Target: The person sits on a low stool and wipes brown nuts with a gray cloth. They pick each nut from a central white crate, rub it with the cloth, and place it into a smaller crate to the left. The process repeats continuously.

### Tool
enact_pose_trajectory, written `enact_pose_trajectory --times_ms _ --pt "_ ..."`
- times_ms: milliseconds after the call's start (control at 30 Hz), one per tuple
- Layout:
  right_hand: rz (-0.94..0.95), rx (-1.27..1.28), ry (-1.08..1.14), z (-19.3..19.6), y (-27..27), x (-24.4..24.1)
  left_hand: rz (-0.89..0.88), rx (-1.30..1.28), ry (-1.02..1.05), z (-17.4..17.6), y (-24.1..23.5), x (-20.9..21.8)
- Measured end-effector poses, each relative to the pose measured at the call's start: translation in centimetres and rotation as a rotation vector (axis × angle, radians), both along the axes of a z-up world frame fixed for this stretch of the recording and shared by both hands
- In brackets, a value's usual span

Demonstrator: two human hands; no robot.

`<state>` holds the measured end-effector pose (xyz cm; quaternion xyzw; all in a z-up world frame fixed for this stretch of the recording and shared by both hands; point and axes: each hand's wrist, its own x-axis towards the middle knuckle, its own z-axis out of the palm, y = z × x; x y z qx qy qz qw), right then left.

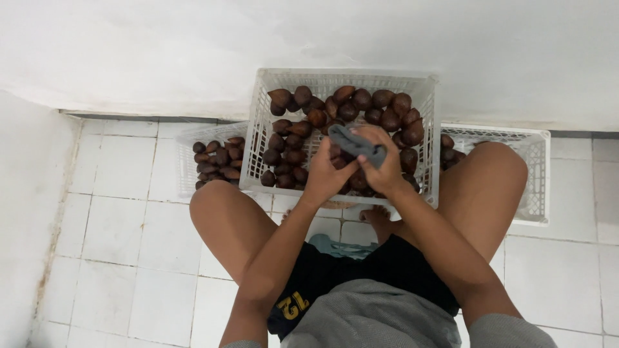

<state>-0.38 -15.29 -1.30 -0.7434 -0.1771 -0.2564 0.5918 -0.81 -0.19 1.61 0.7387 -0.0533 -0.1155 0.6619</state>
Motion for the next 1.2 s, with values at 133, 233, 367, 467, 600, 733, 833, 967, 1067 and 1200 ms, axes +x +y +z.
enact_pose_trajectory --times_ms 133,233,367,467,600,733,833,967,1067,1200 --pt "-0.08 -0.066 0.007 -2.8 -0.9 0.3 0.02 -0.064 0.107 -3.1 -0.2 -0.1" --pt "-0.171 -0.155 0.063 -4.3 -1.6 0.4 0.003 -0.051 0.146 -5.0 -0.5 -0.1" --pt "-0.247 -0.063 0.085 -4.0 -2.3 0.9 0.007 -0.092 0.161 -3.3 -0.8 -0.2" --pt "-0.307 0.01 0.098 -3.7 -2.6 1.3 0.008 -0.1 0.142 -2.7 -0.8 -0.2" --pt "-0.384 0.148 0.114 -5.8 -3.0 1.5 -0.003 -0.104 0.11 -1.6 -0.6 -0.3" --pt "-0.494 0.396 0.566 -2.8 -2.5 1.2 -0.05 -0.167 0.009 -1.1 -0.4 0.1" --pt "-0.271 0.633 1.0 2.8 -0.8 0.6 -0.159 -0.13 -0.139 -0.3 0.3 0.3" --pt "-0.127 0.475 1.185 2.1 -1.1 0.7 -0.301 -0.052 -0.311 0.5 0.9 0.2" --pt "-0.16 0.389 1.199 5.0 0.3 0.5 -0.231 0.022 -0.347 0.2 0.5 -0.1" --pt "-0.298 0.4 1.193 8.6 1.3 0.3 -0.096 0.087 -0.25 -1.6 0.3 0.4"
